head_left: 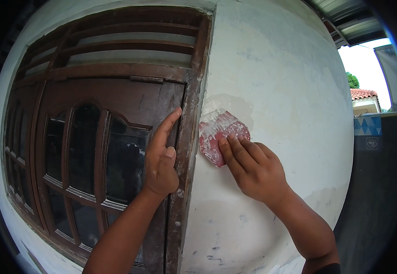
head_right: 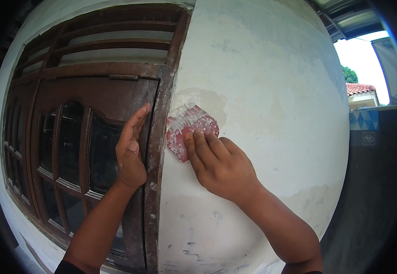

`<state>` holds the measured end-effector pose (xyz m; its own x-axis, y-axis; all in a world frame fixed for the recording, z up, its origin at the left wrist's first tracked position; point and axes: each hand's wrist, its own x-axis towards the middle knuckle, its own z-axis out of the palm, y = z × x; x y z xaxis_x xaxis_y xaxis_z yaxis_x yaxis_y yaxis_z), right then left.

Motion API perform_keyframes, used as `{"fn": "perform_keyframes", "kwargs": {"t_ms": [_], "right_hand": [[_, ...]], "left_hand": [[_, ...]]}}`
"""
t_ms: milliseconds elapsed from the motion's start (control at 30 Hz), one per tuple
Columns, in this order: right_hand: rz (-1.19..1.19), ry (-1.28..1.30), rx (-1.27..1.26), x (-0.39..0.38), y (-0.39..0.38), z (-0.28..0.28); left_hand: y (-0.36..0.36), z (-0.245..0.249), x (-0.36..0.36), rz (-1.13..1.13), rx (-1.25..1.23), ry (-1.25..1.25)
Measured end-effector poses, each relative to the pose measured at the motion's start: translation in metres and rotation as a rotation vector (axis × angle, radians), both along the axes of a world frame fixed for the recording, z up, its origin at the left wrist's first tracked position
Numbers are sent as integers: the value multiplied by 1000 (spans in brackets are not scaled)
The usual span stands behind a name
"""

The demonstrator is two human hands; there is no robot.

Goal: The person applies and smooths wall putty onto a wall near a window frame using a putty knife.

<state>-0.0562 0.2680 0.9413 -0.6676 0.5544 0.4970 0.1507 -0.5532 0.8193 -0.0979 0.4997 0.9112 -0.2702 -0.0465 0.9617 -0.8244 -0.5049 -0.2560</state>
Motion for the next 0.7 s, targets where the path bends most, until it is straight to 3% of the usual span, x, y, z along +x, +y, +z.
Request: {"fn": "perform_keyframes", "kwargs": {"t_ms": [100, 300, 400, 567, 667, 700], "right_hand": [[27, -6, -6, -7, -10, -12], [62, -43, 93, 0, 5, 34], [-48, 27, 50, 3, 6, 8], [-30, 69, 39, -12, -15, -26], [214, 222, 48, -29, -25, -15], [339, 417, 39, -38, -28, -8]], "left_hand": [[-1, 0, -1, 32, -4, -8], [-1, 0, -1, 28, -7, -25], [1, 1, 0, 30, -1, -21], [-1, 0, 0, 50, -4, -16], [0, 1, 0, 50, -8, -27], [-1, 0, 0, 37, -7, -22]]}}
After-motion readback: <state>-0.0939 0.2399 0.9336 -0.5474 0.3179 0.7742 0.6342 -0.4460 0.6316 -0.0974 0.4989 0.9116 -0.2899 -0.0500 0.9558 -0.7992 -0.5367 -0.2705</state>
